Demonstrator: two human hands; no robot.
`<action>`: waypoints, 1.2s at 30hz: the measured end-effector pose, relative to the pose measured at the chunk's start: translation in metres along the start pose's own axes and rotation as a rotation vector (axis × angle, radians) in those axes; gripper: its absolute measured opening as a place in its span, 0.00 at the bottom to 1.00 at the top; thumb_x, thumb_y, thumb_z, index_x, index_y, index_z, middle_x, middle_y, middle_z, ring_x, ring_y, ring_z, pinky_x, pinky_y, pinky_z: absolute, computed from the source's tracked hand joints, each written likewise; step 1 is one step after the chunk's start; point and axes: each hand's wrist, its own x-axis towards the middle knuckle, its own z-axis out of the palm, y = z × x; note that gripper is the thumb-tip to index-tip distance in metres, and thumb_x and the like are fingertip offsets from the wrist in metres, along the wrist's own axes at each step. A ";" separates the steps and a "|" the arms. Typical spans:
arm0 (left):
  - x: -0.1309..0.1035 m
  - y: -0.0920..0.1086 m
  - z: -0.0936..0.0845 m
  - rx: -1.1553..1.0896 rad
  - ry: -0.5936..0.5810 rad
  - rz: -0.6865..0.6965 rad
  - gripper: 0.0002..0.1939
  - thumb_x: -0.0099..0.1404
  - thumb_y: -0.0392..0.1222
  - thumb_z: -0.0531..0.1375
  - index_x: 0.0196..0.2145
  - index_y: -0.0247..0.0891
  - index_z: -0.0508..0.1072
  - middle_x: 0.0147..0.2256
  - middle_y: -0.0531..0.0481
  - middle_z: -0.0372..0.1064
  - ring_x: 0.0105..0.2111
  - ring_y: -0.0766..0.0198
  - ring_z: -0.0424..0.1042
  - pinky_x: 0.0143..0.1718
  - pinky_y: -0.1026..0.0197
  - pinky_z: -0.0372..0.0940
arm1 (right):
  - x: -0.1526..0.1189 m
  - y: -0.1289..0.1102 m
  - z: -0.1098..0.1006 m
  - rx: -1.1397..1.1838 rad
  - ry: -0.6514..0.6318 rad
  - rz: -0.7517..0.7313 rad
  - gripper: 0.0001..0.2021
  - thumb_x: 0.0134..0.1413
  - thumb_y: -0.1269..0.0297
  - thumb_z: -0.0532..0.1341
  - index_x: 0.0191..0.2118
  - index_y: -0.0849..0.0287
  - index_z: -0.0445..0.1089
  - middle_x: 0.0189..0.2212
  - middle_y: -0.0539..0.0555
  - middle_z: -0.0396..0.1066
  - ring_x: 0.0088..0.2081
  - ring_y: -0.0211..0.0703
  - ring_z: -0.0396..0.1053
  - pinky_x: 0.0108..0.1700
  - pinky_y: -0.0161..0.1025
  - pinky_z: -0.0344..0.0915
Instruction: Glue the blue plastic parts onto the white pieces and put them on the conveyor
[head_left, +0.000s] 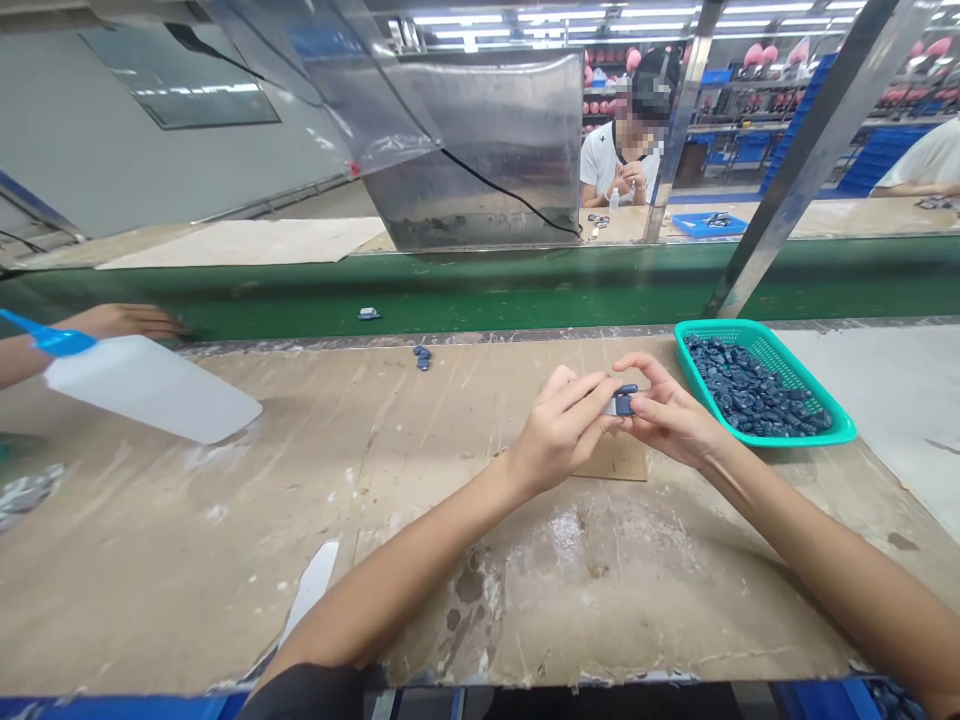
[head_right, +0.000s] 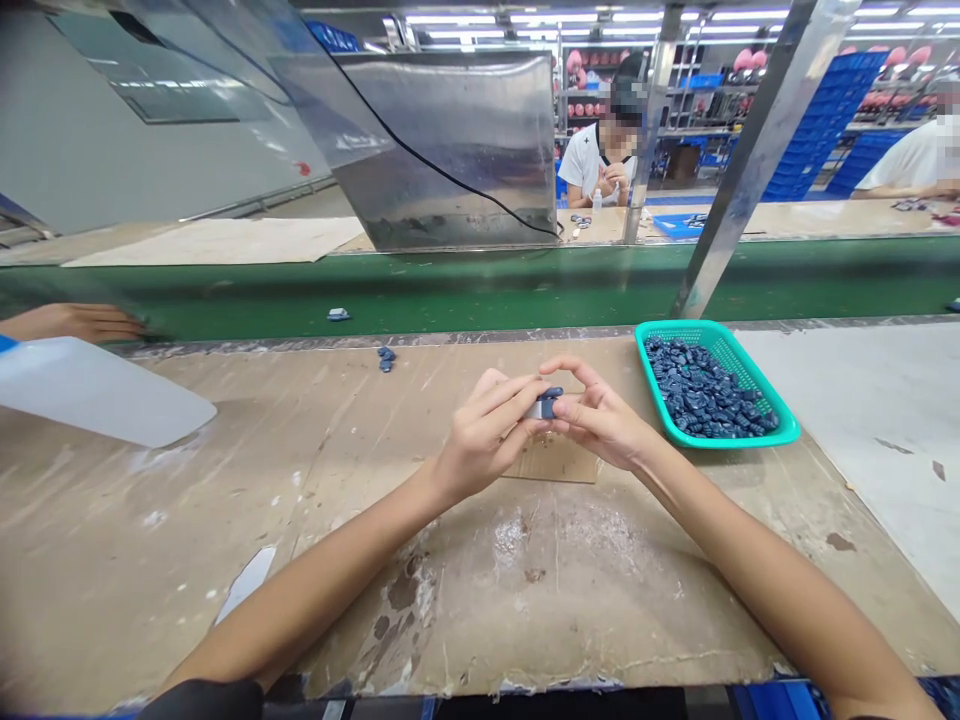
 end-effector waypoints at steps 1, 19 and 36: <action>0.000 0.000 0.000 0.008 0.013 0.026 0.12 0.63 0.33 0.55 0.45 0.32 0.66 0.40 0.42 0.70 0.34 0.65 0.64 0.34 0.61 0.61 | 0.000 -0.001 0.001 -0.005 -0.002 -0.001 0.15 0.51 0.65 0.65 0.43 0.50 0.63 0.30 0.44 0.70 0.32 0.30 0.69 0.39 0.29 0.65; 0.000 -0.096 0.007 0.047 -0.388 -0.439 0.14 0.60 0.37 0.56 0.45 0.37 0.70 0.42 0.46 0.70 0.39 0.63 0.69 0.43 0.61 0.64 | 0.003 -0.056 -0.077 -1.409 0.618 0.039 0.28 0.56 0.72 0.52 0.62 0.58 0.46 0.38 0.57 0.71 0.37 0.47 0.70 0.42 0.43 0.66; -0.004 -0.213 0.060 0.369 -0.353 -0.786 0.22 0.60 0.29 0.51 0.52 0.29 0.64 0.51 0.38 0.62 0.50 0.57 0.63 0.52 0.59 0.59 | -0.012 -0.049 -0.140 -1.994 0.556 0.435 0.22 0.46 0.79 0.56 0.50 0.64 0.68 0.40 0.63 0.70 0.44 0.54 0.67 0.48 0.42 0.60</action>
